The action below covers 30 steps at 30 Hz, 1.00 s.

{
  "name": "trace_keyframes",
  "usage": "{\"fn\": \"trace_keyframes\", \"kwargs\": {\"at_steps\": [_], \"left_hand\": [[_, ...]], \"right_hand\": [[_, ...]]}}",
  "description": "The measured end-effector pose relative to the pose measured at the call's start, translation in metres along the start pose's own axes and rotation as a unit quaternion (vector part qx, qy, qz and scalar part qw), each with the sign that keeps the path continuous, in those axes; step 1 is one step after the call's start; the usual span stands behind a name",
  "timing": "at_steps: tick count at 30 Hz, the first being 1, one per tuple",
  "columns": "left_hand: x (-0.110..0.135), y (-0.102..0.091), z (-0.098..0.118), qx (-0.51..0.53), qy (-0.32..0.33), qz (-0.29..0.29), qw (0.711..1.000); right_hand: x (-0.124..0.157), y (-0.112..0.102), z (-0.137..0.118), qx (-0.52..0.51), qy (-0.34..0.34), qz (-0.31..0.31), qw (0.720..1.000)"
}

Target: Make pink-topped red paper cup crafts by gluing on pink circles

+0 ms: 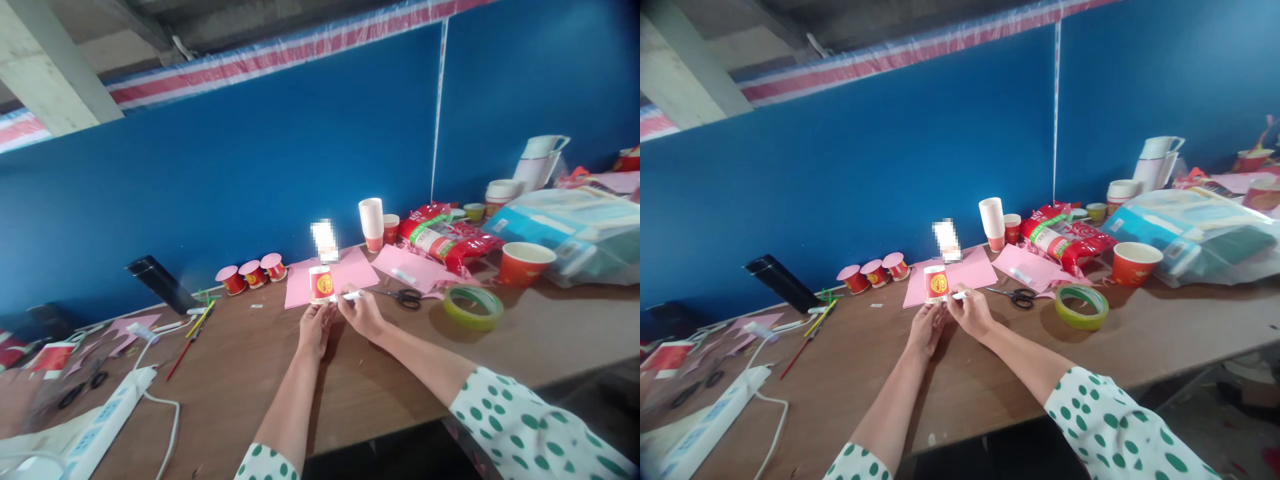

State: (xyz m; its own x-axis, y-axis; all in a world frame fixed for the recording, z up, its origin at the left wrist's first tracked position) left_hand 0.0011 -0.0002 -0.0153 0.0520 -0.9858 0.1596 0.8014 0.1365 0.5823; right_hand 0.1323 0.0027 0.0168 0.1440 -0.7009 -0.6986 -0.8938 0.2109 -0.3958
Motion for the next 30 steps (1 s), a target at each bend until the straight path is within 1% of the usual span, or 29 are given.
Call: {"fn": "trace_keyframes", "kwargs": {"at_steps": [11, 18, 30], "left_hand": [[0.0007, 0.0005, -0.0001, -0.002, -0.004, 0.001, 1.000], [0.0004, 0.0007, -0.0005, 0.005, -0.001, 0.010, 1.000], [0.0008, 0.0006, -0.0003, 0.009, 0.001, 0.005, 1.000]], "right_hand": [[-0.0017, -0.0014, 0.0001, -0.011, 0.000, 0.009, 1.000], [-0.0006, -0.0010, -0.0001, -0.011, 0.002, 0.000, 1.000], [-0.0007, -0.0018, -0.0009, 0.015, 0.016, -0.004, 1.000]]}}
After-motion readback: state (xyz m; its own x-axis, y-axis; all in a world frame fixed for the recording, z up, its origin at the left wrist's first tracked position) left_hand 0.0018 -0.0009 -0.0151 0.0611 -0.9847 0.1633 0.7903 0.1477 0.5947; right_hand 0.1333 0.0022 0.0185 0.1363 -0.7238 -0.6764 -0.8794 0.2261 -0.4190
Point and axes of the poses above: each hand's wrist, its own x-axis away from the middle knuckle, its own y-axis out of the palm, z = x × y, the point moved 2 cm from there along -x, towards the middle knuckle, and after that the axes turned 4 degrees about -y, right-handed, at the moved point
